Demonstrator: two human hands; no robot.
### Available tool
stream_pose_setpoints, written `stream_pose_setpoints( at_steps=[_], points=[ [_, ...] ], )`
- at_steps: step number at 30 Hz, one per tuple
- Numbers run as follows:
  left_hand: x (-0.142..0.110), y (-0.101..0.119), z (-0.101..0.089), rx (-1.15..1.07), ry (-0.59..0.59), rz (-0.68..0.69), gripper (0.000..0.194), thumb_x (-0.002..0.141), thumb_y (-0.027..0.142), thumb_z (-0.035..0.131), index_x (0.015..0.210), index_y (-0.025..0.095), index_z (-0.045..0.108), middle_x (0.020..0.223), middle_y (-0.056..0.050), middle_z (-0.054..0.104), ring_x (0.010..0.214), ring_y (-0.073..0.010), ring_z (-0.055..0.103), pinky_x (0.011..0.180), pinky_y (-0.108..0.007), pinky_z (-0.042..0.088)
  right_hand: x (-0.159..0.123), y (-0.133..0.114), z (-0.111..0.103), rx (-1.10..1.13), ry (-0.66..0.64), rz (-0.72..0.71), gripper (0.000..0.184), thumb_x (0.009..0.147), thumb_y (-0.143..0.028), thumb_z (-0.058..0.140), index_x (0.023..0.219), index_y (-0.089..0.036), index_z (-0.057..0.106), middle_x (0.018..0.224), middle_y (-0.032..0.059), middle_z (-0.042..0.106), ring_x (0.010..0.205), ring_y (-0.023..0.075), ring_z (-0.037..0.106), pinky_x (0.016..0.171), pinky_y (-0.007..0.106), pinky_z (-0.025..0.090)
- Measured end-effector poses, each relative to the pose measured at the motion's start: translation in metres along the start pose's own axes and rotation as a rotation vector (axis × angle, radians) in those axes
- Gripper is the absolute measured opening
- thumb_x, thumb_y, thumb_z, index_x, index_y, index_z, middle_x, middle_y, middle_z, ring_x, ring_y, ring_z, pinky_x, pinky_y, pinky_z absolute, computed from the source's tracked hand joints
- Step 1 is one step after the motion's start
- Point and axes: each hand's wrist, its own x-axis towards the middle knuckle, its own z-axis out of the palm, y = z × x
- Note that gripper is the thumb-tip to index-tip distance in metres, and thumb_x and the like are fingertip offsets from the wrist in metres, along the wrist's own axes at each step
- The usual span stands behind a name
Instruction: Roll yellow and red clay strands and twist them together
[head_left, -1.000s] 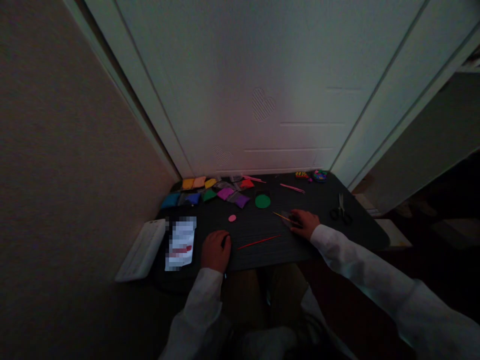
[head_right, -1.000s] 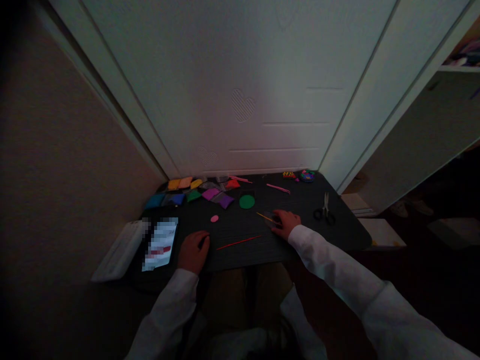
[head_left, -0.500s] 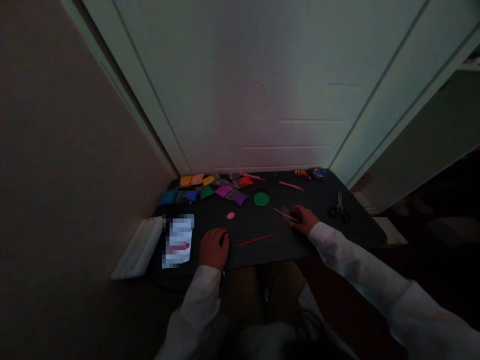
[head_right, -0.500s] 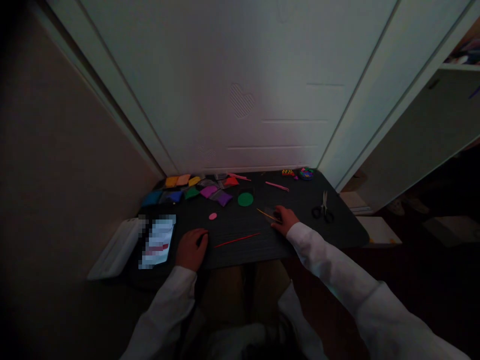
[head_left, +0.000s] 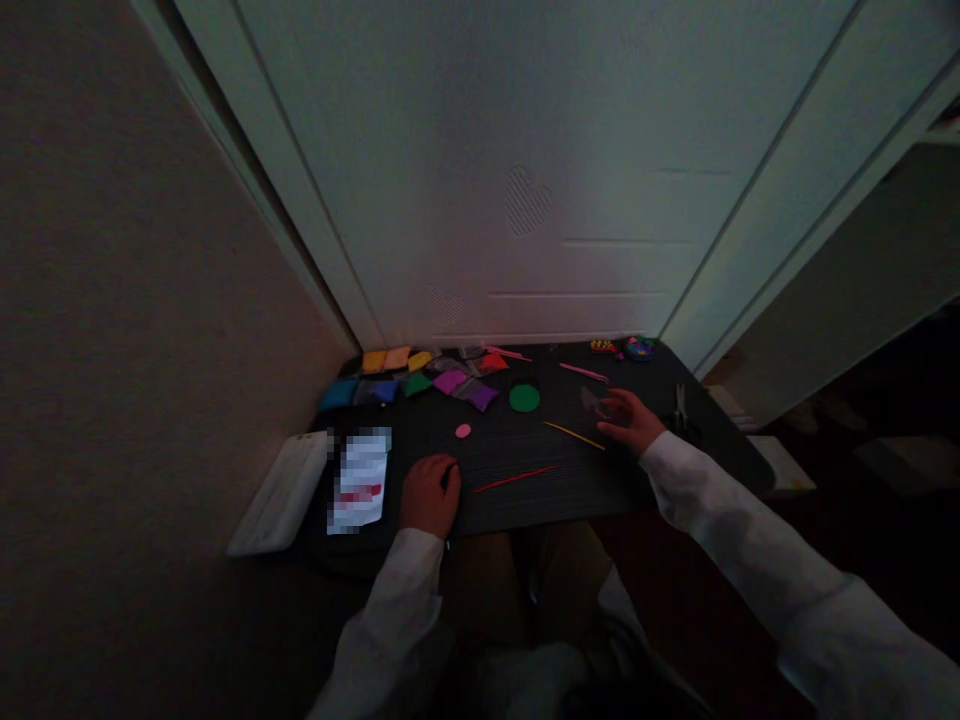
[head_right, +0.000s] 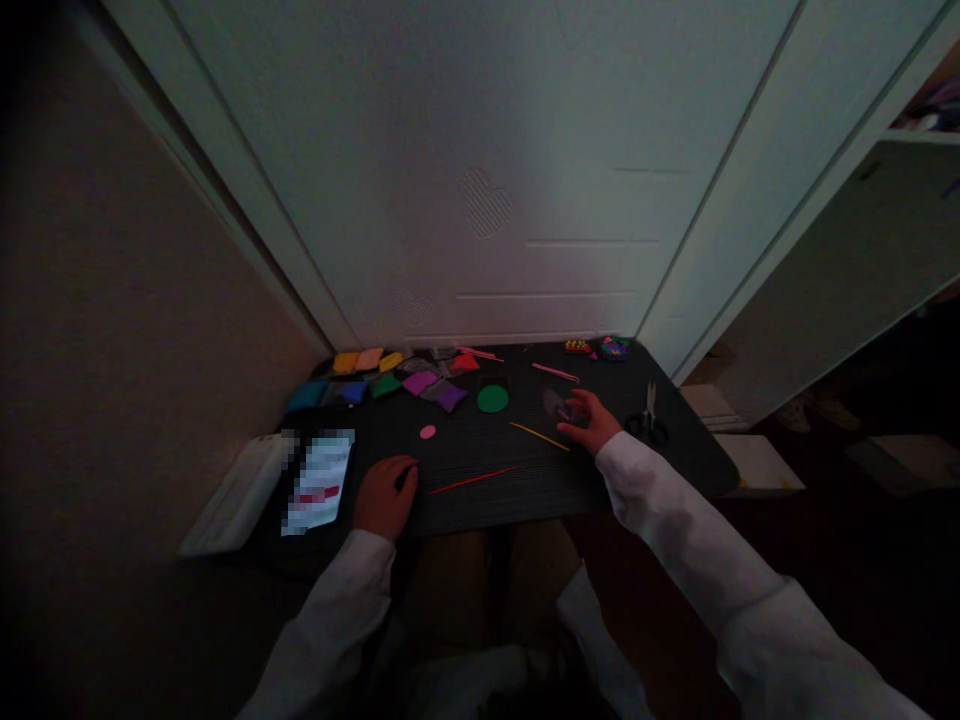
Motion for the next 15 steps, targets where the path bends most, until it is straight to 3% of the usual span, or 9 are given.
stream_pose_setpoints(
  at_steps=[3,7,15],
  points=[
    [0.000,-0.001,0.001,-0.009,0.005,0.010,0.025,0.076,0.030,0.038,0.086,0.017,0.057,0.092,-0.006,0.059,0.091,-0.0191,0.051,0.085,-0.035,0.037,-0.004,-0.001,-0.003,-0.079,-0.050,-0.027,0.065,0.060,-0.030,0.064,0.115,-0.019,0.030,0.109,0.0093,0.052,0.097,0.0191,0.052,0.086,0.037,0.039],
    [0.000,-0.001,0.001,-0.006,0.007,-0.001,0.025,0.076,0.030,0.038,0.087,0.017,0.057,0.092,-0.006,0.059,0.091,-0.0189,0.050,0.085,-0.035,0.037,-0.015,-0.005,0.009,-0.267,-0.169,-0.057,0.067,0.058,-0.028,0.065,0.116,-0.019,0.032,0.108,0.0078,0.054,0.100,0.0203,0.049,0.087,0.038,0.036],
    [0.000,0.000,0.000,-0.001,0.001,-0.003,0.025,0.076,0.029,0.038,0.087,0.018,0.057,0.093,-0.006,0.059,0.092,-0.0193,0.050,0.085,-0.035,0.037,-0.028,-0.007,0.025,-0.317,-0.173,-0.042,0.067,0.059,-0.028,0.064,0.117,-0.018,0.032,0.109,0.0072,0.053,0.102,0.0197,0.047,0.087,0.037,0.036]
  ],
)
